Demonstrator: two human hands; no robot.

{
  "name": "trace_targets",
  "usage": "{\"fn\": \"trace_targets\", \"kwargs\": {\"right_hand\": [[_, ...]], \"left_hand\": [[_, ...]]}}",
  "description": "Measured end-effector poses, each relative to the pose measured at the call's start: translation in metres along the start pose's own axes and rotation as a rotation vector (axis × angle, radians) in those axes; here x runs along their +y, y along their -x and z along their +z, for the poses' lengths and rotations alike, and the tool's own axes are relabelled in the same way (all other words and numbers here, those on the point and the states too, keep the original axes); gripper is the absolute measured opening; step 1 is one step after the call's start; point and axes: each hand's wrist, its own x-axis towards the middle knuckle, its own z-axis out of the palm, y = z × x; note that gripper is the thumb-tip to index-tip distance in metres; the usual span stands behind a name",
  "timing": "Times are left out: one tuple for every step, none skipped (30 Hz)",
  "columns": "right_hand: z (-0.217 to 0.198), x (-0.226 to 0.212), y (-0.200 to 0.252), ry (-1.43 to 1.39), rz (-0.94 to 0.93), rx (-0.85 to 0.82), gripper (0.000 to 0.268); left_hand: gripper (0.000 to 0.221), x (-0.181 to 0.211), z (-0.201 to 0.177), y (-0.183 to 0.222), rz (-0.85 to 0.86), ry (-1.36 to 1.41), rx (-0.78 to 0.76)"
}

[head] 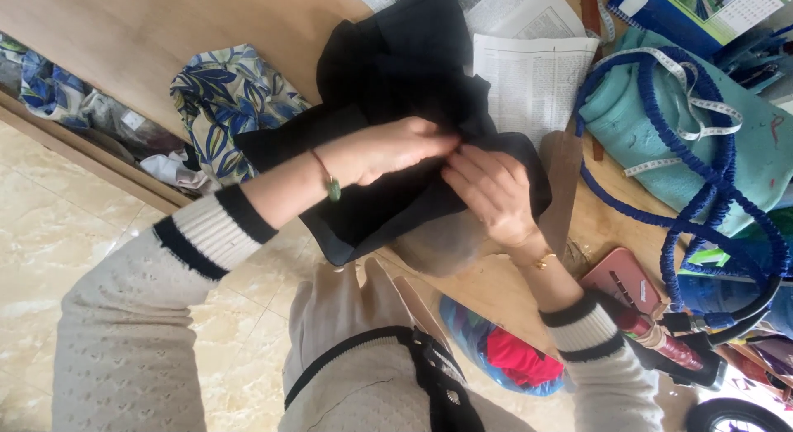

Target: Ironing and pressing a black garment on a workbench using a steam iron.

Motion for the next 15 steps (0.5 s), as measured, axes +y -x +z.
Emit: {"fn": "trace_targets", "kwargs": {"right_hand": [[-0.002, 0.001, -0.005, -0.135, 0.065, -0.04, 0.036], [-0.003, 0.003, -0.009, -0.27, 0.13, -0.081, 0.044], [-0.012, 0.009, -0.011, -0.27, 0.126, -0.086, 0.044], [-0.021, 0.014, -0.013, -0.298, 0.229, -0.178, 0.035], [-0.028, 0.02, -0.016, -0.325, 0.329, -0.266, 0.043], [-0.035, 0.027, -0.023, -0.323, 0.321, -0.268, 0.043], [-0.042, 0.033, -0.029, -0.41, 0.479, -0.407, 0.049], [-0.049, 0.038, -0.035, -0.495, 0.637, -0.546, 0.056], [-0.05, 0.044, -0.037, -0.493, 0.641, -0.549, 0.056], [-0.051, 0.05, -0.039, -0.531, 0.687, -0.603, 0.051], [-0.052, 0.057, -0.041, -0.569, 0.73, -0.657, 0.046], [-0.057, 0.061, -0.045, -0.566, 0.73, -0.658, 0.046], [-0.06, 0.066, -0.05, -0.643, 0.756, -0.729, 0.043], [-0.064, 0.07, -0.054, -0.72, 0.781, -0.799, 0.041], [-0.059, 0.078, -0.043, -0.723, 0.778, -0.801, 0.041]], "left_hand": [[0.08, 0.002, 0.002, 0.012, 0.031, -0.126, 0.103], [0.084, 0.004, 0.003, 0.024, 0.061, -0.252, 0.207], [0.084, -0.017, 0.015, 0.03, 0.064, -0.246, 0.207], [0.081, -0.039, 0.027, 0.036, 0.42, -0.336, 0.456], [0.085, -0.06, 0.037, 0.043, 0.784, -0.424, 0.704], [0.085, -0.104, 0.042, 0.031, 0.787, -0.421, 0.71], [0.085, -0.149, 0.046, 0.02, 0.924, -0.754, 0.757], [0.087, -0.194, 0.049, 0.009, 1.05, -1.094, 0.791], [0.087, -0.209, 0.039, 0.007, 1.051, -1.09, 0.788], [0.064, -0.224, 0.028, 0.004, 0.96, -1.129, 0.826], [0.042, -0.239, 0.018, 0.001, 0.868, -1.167, 0.865], [0.042, -0.25, -0.002, -0.009, 0.869, -1.164, 0.865], [0.043, -0.261, -0.022, -0.018, 0.763, -1.233, 0.883], [0.045, -0.272, -0.042, -0.026, 0.654, -1.297, 0.899], [0.045, -0.236, -0.065, 0.0, 0.65, -1.297, 0.901]]}}
